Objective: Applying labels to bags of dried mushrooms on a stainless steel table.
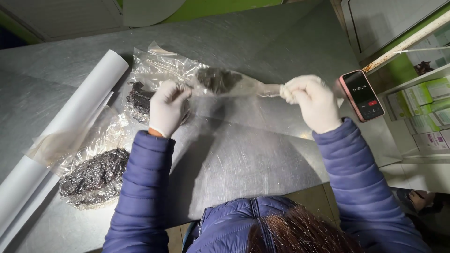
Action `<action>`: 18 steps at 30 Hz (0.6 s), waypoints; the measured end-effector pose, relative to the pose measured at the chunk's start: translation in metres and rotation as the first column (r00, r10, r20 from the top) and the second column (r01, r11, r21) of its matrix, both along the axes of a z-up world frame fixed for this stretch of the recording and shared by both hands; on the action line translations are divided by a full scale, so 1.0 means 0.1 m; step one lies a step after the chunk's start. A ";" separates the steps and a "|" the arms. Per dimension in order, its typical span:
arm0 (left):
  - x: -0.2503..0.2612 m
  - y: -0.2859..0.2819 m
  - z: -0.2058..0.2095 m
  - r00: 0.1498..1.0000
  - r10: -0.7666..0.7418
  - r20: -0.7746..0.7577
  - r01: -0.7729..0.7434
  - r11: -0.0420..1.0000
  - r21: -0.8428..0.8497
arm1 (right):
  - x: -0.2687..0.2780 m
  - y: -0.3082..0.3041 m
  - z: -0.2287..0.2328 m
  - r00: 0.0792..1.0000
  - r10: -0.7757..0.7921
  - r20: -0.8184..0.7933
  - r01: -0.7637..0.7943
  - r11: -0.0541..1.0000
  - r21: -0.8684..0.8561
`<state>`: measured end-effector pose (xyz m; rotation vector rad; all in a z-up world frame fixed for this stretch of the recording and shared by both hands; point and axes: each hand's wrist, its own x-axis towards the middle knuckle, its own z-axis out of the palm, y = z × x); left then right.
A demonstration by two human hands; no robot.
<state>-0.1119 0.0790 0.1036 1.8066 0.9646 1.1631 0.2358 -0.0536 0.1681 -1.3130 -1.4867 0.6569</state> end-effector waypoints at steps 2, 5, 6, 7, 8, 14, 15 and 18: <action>-0.07 -0.17 -0.08 0.999 -0.014 -0.046 0.016 0.998 0.055 | -0.04 -0.17 -0.12 0.998 0.038 0.044 -0.038 0.999 -0.003; -0.23 -0.46 -0.13 0.990 -0.066 -0.126 0.083 0.987 0.135 | -0.19 -0.49 -0.25 0.986 0.071 0.149 -0.067 0.997 -0.033; -0.29 -0.58 -0.14 0.982 -0.105 -0.159 0.131 0.978 0.162 | -0.25 -0.61 -0.28 0.975 0.067 0.212 -0.057 0.997 -0.055; -0.39 -0.65 -0.27 0.981 -0.110 -0.161 0.135 0.979 0.154 | -0.29 -0.70 -0.37 0.976 0.066 0.209 -0.054 0.997 -0.063; -0.50 -0.73 -0.40 0.964 -0.194 -0.183 0.206 0.977 0.049 | -0.32 -0.80 -0.47 0.975 0.110 0.195 -0.092 0.991 -0.096; -0.76 -1.06 -0.33 0.779 -0.129 -0.613 0.220 0.973 0.075 | -0.50 -1.18 -0.69 0.884 0.401 0.240 -0.297 0.878 -0.374; -0.79 -1.08 -0.33 0.630 -0.036 -0.776 0.223 0.965 0.136 | -0.52 -1.23 -0.67 0.895 0.434 0.104 -0.328 0.796 -0.508; -0.44 -1.13 0.08 0.787 0.078 -0.612 0.176 0.922 0.344 | -0.35 -1.31 -0.75 0.891 0.376 0.255 -0.298 0.907 -0.297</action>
